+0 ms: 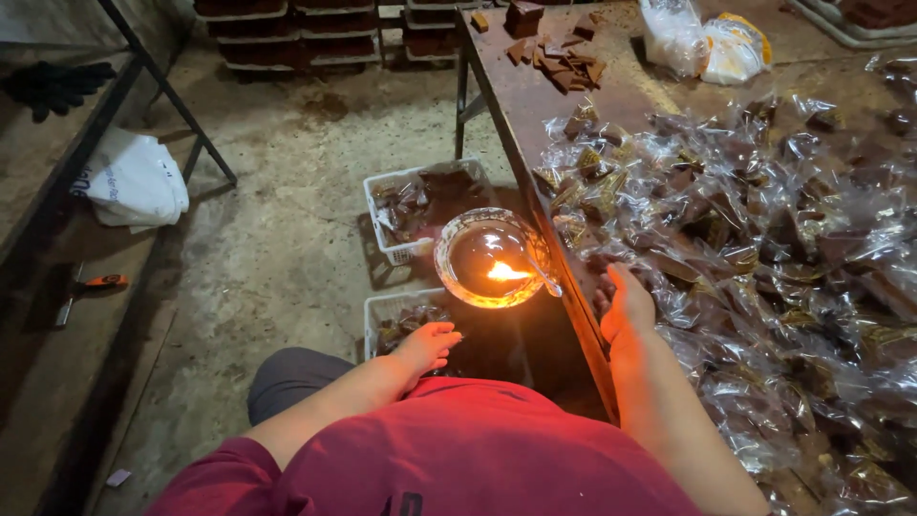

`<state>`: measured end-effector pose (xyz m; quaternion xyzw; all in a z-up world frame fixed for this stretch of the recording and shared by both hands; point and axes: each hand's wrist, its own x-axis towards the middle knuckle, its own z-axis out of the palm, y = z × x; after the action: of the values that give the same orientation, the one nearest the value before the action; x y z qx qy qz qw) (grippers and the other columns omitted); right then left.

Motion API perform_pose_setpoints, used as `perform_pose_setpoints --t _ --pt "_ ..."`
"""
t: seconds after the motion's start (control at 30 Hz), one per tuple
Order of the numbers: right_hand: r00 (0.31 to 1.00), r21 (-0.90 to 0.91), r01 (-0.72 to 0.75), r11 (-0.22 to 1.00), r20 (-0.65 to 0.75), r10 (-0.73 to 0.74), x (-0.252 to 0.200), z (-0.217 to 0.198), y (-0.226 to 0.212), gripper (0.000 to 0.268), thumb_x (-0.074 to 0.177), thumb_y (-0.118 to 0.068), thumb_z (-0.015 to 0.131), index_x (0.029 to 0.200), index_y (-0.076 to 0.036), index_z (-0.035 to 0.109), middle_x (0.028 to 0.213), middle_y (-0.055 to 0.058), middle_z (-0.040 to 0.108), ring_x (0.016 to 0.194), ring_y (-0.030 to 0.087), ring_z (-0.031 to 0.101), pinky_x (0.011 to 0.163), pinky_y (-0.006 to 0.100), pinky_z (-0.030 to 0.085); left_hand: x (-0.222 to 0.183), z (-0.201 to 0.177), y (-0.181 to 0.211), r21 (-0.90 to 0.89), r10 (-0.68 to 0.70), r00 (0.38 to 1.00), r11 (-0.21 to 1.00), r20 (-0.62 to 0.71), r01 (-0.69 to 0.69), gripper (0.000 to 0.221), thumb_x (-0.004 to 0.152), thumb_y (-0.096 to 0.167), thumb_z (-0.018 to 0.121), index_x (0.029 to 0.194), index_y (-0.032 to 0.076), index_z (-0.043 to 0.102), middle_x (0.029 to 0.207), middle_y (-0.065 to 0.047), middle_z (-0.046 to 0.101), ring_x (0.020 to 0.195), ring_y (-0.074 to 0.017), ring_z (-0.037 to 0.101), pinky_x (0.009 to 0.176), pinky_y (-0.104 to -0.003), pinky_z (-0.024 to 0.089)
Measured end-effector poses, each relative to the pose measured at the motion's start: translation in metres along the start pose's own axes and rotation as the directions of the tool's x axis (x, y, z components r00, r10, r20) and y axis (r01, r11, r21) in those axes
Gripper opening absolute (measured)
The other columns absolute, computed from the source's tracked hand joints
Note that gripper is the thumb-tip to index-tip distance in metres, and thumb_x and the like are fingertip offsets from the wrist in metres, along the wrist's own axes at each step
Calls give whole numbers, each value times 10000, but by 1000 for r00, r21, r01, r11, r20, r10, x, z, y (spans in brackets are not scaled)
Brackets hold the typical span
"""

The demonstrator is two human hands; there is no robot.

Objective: Manually sealing small plastic bags by melting the edges over a candle flame and organizing them on a table.

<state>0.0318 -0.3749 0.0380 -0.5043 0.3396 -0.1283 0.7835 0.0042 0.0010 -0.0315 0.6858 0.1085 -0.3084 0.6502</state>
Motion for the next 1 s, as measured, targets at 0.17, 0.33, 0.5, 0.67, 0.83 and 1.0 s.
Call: perform_pose_setpoints --t 0.17,0.33,0.5,0.67,0.83,1.0 --pt "922 -67 385 920 73 -381 -84 36 -29 376 969 -186 723 1334 -149 641 1389 60 619 1183 133 593 979 226 537 -12 2 13 -22 115 993 993 10 -115 641 940 370 771 1465 86 537 1391 -177 596 1181 -300 617 969 -404 566" --pt "755 179 469 865 428 -498 -125 67 7 351 942 -47 705 1289 -16 665 1259 146 679 1175 198 611 1071 327 503 -83 17 80 134 594 804 796 15 -591 804 810 302 899 1490 124 511 1584 -223 343 1374 -469 456 1044 -544 503" --pt "640 -366 371 854 767 51 -187 85 13 403 794 -122 827 1196 -116 796 1276 138 724 1105 233 691 987 421 551 -67 20 71 175 747 663 648 45 -742 422 826 92 786 1241 102 705 1138 -129 730 1046 -198 667 875 -334 588" --pt "764 -274 289 917 643 -48 -168 84 -1 1078 707 -112 901 1575 -217 272 1402 198 473 1102 378 632 856 465 591 -60 26 54 -241 533 841 832 94 -500 498 824 104 849 1284 108 658 1108 -141 750 954 -202 722 813 -371 656" --pt "745 -235 345 909 657 -113 -147 79 30 926 853 -21 761 1618 -270 301 805 11 581 691 122 666 644 250 606 -90 32 83 -28 499 859 866 114 -499 258 812 207 864 1034 115 771 891 -72 746 826 -124 663 710 -305 615" --pt "716 -562 504 656 696 47 -179 90 13 493 663 -297 931 1096 -91 813 961 187 714 846 308 698 772 445 591 -114 30 92 -117 382 924 917 -29 -382 264 821 250 861 951 27 805 862 -99 756 779 -181 683 694 -364 618"
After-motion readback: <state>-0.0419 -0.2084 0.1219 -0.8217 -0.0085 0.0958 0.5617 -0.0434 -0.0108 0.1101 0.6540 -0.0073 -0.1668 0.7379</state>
